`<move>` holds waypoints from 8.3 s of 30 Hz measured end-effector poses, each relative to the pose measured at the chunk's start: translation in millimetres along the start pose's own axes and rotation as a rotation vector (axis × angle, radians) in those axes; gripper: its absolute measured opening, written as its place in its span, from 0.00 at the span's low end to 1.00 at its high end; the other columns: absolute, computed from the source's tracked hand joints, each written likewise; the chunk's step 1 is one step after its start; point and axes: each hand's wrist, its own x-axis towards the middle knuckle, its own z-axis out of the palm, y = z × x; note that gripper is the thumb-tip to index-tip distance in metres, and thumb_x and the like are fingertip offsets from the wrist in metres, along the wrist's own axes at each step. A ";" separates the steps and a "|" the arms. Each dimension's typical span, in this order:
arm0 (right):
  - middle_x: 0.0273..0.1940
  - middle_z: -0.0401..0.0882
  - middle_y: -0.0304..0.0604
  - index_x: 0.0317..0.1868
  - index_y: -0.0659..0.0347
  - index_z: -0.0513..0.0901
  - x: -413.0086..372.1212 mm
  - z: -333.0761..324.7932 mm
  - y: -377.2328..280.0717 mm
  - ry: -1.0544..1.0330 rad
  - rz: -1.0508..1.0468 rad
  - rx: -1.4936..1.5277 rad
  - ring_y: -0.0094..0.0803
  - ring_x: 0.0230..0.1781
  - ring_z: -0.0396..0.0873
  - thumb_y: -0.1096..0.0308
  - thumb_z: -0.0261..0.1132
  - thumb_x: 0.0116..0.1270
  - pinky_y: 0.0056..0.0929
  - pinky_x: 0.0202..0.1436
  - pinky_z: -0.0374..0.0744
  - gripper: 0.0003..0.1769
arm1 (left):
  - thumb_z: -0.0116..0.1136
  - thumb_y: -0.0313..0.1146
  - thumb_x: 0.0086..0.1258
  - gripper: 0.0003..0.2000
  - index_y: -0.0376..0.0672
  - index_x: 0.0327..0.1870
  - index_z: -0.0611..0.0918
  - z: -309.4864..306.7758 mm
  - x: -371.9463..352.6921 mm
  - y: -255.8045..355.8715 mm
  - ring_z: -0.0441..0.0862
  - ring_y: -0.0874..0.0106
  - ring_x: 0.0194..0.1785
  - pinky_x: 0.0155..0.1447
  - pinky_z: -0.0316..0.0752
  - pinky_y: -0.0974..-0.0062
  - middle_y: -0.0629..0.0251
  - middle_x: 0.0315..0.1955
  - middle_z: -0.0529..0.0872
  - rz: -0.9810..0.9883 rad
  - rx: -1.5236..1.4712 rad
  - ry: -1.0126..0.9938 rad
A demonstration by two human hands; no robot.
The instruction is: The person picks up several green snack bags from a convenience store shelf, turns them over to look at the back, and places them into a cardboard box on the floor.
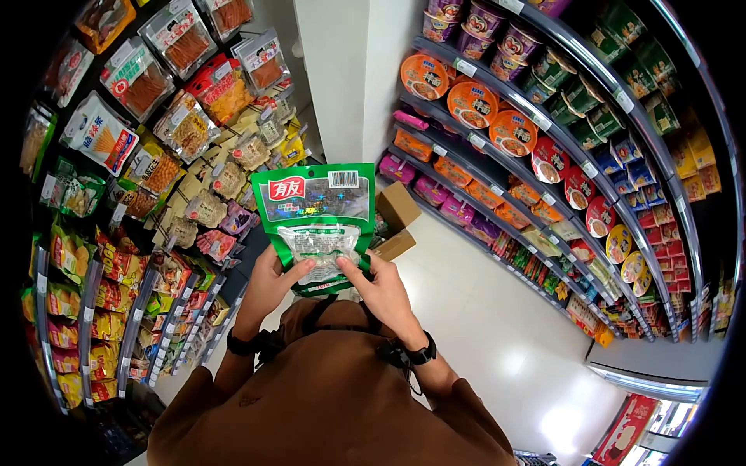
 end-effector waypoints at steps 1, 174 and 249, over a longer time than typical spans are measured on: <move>0.37 0.87 0.41 0.54 0.67 0.82 -0.3 1.1 -1.1 0.008 -0.018 0.022 0.18 0.34 0.77 0.55 0.64 0.73 0.21 0.37 0.73 0.22 | 0.63 0.24 0.71 0.18 0.32 0.60 0.74 -0.5 -0.3 0.9 0.79 0.76 0.55 0.59 0.74 0.75 0.61 0.53 0.83 0.005 0.001 0.002; 0.44 0.81 0.34 0.53 0.63 0.77 147.3 164.3 -64.3 0.149 -0.170 0.313 0.17 0.42 0.74 0.67 0.62 0.76 0.21 0.48 0.73 0.12 | 0.61 0.30 0.74 0.21 0.35 0.65 0.72 -207.1 93.0 40.8 0.78 0.77 0.56 0.61 0.70 0.77 0.63 0.56 0.81 0.116 -0.283 -0.014; 0.72 0.61 0.50 0.68 0.57 0.71 121.5 219.2 -79.0 0.114 -0.536 -0.315 0.50 0.73 0.59 0.64 0.78 0.54 0.46 0.75 0.60 0.41 | 0.52 0.25 0.74 0.26 0.38 0.72 0.62 -228.7 59.7 24.5 0.69 0.72 0.66 0.70 0.63 0.71 0.60 0.63 0.73 0.085 -0.346 -0.041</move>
